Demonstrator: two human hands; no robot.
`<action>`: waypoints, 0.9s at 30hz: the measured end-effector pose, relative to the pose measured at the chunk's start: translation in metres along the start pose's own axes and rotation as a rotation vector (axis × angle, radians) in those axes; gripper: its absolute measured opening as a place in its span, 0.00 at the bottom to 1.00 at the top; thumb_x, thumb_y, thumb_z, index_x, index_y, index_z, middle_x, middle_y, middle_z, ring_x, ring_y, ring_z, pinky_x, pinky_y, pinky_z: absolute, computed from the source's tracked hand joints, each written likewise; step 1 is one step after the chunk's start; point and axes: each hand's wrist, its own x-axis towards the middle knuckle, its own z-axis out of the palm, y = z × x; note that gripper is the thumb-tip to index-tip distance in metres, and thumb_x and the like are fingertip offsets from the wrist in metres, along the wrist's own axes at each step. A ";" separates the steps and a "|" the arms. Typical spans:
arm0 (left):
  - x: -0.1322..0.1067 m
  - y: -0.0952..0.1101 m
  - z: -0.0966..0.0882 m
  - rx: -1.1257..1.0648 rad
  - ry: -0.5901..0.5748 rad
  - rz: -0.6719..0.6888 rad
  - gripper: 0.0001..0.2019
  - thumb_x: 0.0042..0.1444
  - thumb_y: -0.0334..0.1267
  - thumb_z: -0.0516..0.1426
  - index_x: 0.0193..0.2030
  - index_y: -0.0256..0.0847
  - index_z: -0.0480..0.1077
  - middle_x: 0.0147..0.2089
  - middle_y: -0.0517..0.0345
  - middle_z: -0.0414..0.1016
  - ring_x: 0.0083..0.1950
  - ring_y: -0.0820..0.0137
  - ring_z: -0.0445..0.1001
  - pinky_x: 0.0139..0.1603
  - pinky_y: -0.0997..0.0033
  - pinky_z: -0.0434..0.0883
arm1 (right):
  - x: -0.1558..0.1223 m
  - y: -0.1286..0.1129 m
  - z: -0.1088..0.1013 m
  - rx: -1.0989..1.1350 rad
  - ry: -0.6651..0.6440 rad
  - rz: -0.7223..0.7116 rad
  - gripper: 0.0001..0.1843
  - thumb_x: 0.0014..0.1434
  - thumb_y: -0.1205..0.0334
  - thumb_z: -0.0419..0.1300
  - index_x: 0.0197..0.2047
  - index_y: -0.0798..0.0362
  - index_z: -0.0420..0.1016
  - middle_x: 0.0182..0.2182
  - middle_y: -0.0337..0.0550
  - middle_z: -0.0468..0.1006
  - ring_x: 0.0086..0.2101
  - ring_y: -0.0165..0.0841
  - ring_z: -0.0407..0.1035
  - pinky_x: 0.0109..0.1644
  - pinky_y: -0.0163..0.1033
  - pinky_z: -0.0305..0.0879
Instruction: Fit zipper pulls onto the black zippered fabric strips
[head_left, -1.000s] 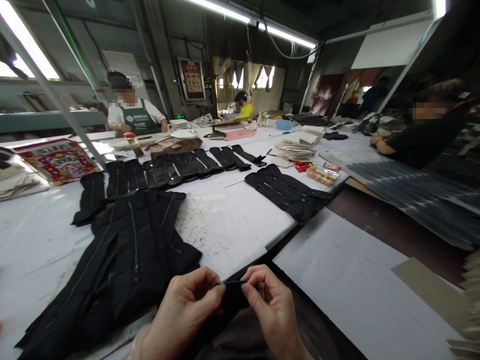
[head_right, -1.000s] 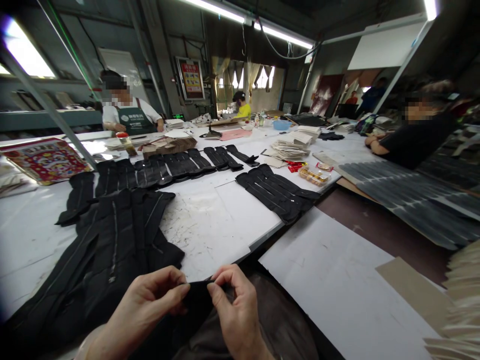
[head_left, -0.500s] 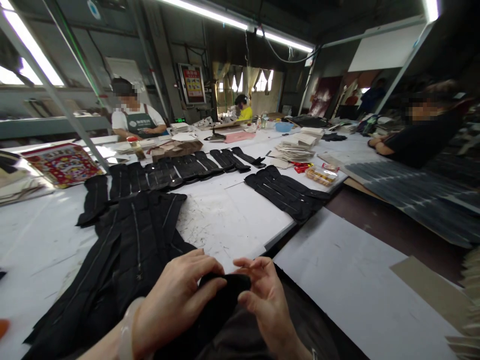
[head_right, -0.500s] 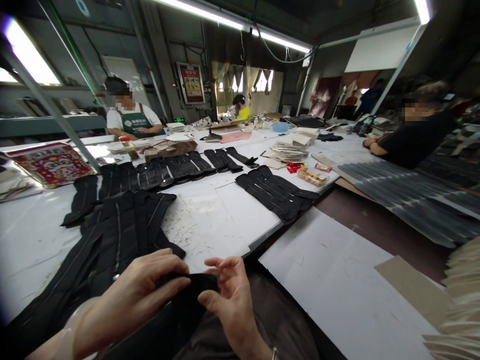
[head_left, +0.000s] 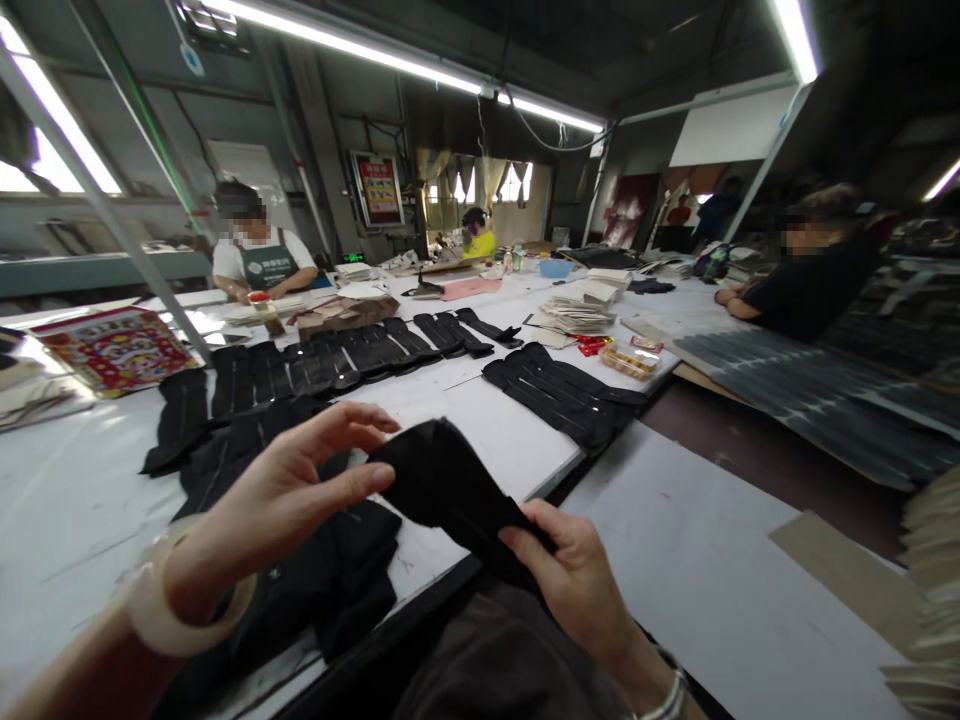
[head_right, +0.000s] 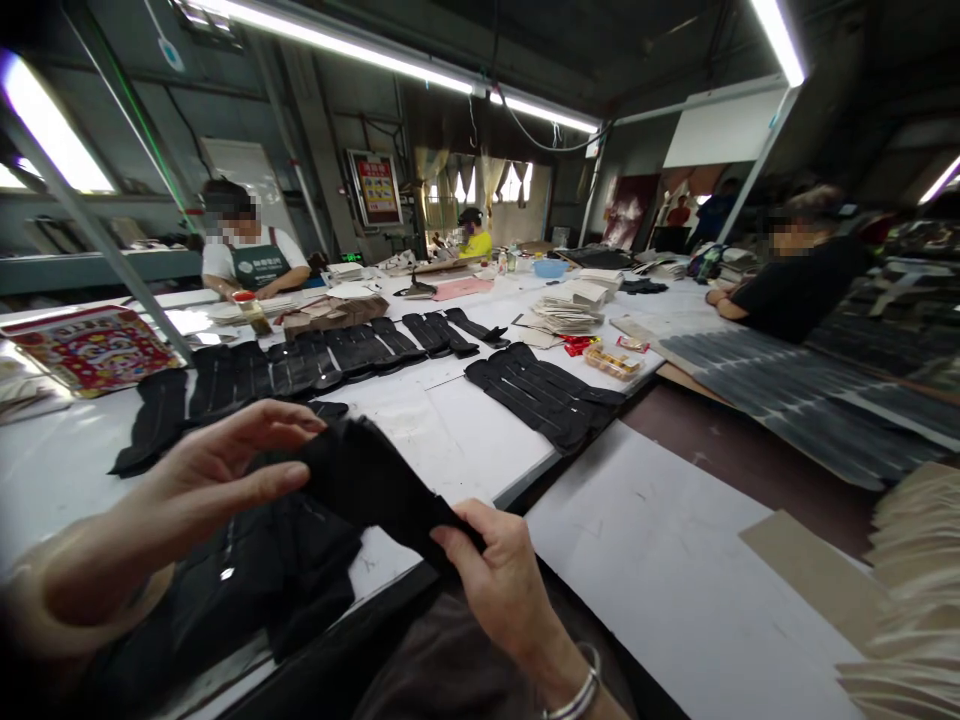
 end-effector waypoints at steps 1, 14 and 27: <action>-0.004 -0.013 0.005 -0.008 -0.018 -0.017 0.20 0.50 0.39 0.65 0.51 0.42 0.72 0.39 0.58 0.81 0.42 0.65 0.77 0.44 0.73 0.72 | -0.003 0.000 -0.009 -0.106 -0.042 -0.019 0.13 0.61 0.59 0.58 0.26 0.53 0.72 0.20 0.35 0.66 0.23 0.29 0.59 0.28 0.35 0.53; -0.037 -0.084 0.102 0.191 -0.378 0.108 0.07 0.57 0.37 0.61 0.43 0.45 0.71 0.52 0.55 0.78 0.53 0.62 0.75 0.55 0.65 0.69 | -0.063 0.046 -0.030 -0.552 -0.259 0.201 0.13 0.62 0.67 0.56 0.26 0.53 0.70 0.23 0.38 0.74 0.27 0.32 0.69 0.32 0.35 0.54; -0.037 -0.079 0.122 0.282 -0.612 -0.027 0.05 0.61 0.35 0.54 0.38 0.41 0.71 0.37 0.54 0.80 0.40 0.63 0.79 0.41 0.68 0.70 | -0.089 0.066 -0.034 -0.573 -0.288 0.242 0.13 0.61 0.69 0.57 0.24 0.54 0.71 0.23 0.37 0.74 0.27 0.31 0.68 0.32 0.36 0.52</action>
